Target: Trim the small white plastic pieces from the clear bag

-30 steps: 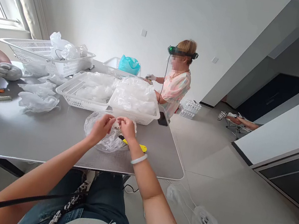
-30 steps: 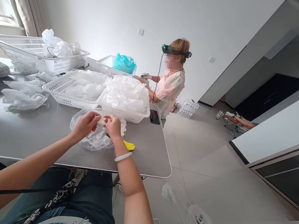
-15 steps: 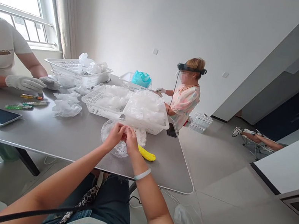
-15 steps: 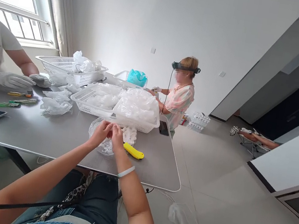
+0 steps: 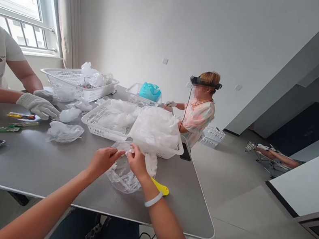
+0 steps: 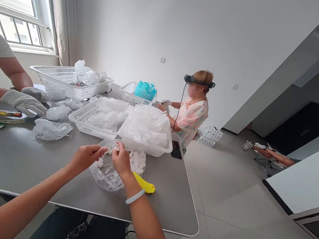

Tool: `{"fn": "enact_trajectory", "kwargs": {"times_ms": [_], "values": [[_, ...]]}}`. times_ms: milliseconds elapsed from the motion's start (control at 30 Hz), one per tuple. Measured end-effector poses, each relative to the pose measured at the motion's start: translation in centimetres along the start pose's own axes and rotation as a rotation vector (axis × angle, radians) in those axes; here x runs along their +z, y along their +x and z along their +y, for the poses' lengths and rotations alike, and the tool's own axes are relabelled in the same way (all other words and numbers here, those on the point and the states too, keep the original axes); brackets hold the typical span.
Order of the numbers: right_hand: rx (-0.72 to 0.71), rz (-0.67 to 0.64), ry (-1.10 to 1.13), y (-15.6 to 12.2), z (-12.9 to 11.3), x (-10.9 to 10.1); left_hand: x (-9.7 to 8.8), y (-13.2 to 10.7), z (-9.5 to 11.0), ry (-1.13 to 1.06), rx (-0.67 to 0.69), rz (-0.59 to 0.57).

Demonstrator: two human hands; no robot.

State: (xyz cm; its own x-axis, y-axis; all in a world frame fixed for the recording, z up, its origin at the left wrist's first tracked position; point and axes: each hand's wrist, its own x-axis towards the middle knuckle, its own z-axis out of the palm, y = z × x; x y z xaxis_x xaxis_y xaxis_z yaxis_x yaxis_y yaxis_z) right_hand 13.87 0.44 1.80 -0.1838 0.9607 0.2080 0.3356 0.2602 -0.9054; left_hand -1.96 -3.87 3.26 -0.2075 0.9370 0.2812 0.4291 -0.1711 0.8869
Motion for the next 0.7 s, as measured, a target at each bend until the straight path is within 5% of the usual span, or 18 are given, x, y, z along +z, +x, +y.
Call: {"fn": "enact_trajectory", "kwargs": {"times_ms": [100, 200, 367, 533, 700], "values": [[-0.066, -0.034, -0.065, 2.9, -1.8, -0.3, -3.0, 4.8, -0.3, 0.333, 0.159, -0.015], [-0.088, -0.036, -0.075, 6.7, -3.4, -0.1, -4.6, 11.6, -0.7, 0.570, 0.149, -0.052], [-0.104, -0.023, -0.054, 12.5, -4.8, 0.5, -2.7, 21.4, -2.1, 0.660, 0.097, -0.152], [-0.110, 0.012, 0.042, 14.9, -4.2, 0.0, -0.3, 25.6, -4.3, 0.687, 0.033, -0.237], [-0.075, -0.016, 0.230, 15.5, -3.4, -0.7, -1.7, 26.7, -5.3, 0.647, -0.018, -0.191]]}}
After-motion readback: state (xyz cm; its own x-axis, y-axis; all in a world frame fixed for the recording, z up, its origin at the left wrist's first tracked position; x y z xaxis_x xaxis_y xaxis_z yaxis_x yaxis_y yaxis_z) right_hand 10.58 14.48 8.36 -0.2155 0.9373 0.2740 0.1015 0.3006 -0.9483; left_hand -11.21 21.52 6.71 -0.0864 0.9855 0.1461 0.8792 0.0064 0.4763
